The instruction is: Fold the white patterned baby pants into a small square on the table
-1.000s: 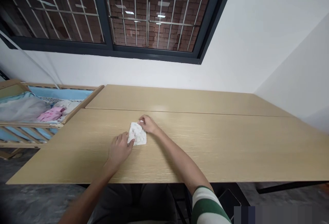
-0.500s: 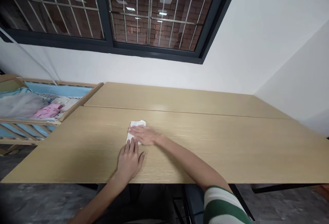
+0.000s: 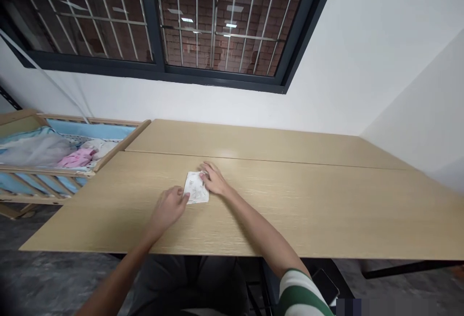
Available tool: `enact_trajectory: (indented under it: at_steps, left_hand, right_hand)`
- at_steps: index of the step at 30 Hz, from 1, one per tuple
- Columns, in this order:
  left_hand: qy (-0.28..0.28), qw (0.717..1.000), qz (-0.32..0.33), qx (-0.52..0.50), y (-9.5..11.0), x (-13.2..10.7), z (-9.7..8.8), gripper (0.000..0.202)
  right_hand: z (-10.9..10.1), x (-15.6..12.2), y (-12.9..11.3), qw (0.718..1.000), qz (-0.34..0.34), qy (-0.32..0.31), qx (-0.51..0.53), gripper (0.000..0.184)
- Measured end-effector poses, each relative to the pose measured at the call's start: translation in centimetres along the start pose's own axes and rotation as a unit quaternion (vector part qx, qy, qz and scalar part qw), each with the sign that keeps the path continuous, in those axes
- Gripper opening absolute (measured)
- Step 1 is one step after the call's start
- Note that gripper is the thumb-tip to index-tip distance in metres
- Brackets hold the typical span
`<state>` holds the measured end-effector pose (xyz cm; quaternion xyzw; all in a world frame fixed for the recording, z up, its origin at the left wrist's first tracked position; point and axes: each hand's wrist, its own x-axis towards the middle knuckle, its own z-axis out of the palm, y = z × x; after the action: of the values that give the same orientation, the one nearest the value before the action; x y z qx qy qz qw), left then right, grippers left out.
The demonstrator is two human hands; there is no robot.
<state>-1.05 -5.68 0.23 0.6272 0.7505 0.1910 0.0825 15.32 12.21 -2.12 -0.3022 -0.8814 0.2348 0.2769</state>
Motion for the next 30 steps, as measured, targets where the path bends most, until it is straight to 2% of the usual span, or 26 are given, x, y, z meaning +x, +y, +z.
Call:
enact_trajectory:
  at_steps: [2, 5, 9, 13, 16, 18, 21, 23, 25, 27, 30]
  left_hand:
    - [-0.013, 0.998, -0.051, 0.035, -0.8, 1.2, -0.7, 0.043]
    - [-0.036, 0.996, -0.064, 0.05, -0.6, 2.6, -0.5, 0.047]
    - [-0.064, 0.996, -0.046, 0.047, 1.1, 3.6, -0.2, 0.043]
    - [-0.077, 0.996, -0.029, 0.033, 1.6, 2.3, -2.3, 0.035]
    - [-0.078, 0.997, -0.01, 0.013, 0.0, -1.2, -5.4, 0.028]
    - [-0.075, 0.997, 0.021, -0.023, -2.0, -4.6, -7.7, 0.028]
    - [-0.083, 0.994, 0.039, -0.064, -6.0, -10.6, -10.9, 0.039]
    - [-0.089, 0.994, 0.028, -0.05, -8.9, -14.5, -12.5, 0.043]
    - [-0.116, 0.993, -0.007, -0.028, -11.8, -18.0, -13.4, 0.045]
    - [-0.138, 0.989, -0.06, -0.011, -14.4, -20.8, -13.6, 0.044]
    - [-0.114, 0.987, -0.116, -0.016, -17.3, -23.9, -12.4, 0.042]
  right_hand:
    - [0.2, -0.3, -0.3, 0.998, 0.022, 0.049, 0.035, 0.041]
    - [0.5, -0.2, -1.0, 0.99, 0.103, 0.026, 0.094, 0.026]
    - [0.7, 0.2, -2.1, 0.976, 0.182, 0.003, 0.122, 0.023]
    - [0.6, -0.2, -4.6, 0.974, 0.192, 0.001, 0.119, 0.023]
    - [1.2, -2.0, -8.5, 0.973, 0.177, -0.03, 0.143, 0.023]
    - [2.2, -3.8, -11.8, 0.96, 0.166, -0.077, 0.212, 0.024]
    - [4.3, -6.6, -17.2, 0.906, 0.164, -0.166, 0.353, 0.025]
    - [6.0, -8.0, -20.5, 0.876, 0.164, -0.22, 0.396, 0.021]
    - [7.8, -8.9, -23.2, 0.862, 0.157, -0.265, 0.403, 0.019]
    - [9.7, -9.3, -25.3, 0.854, 0.166, -0.298, 0.394, 0.025]
    - [13.1, -9.6, -27.3, 0.816, 0.242, -0.323, 0.414, 0.036]
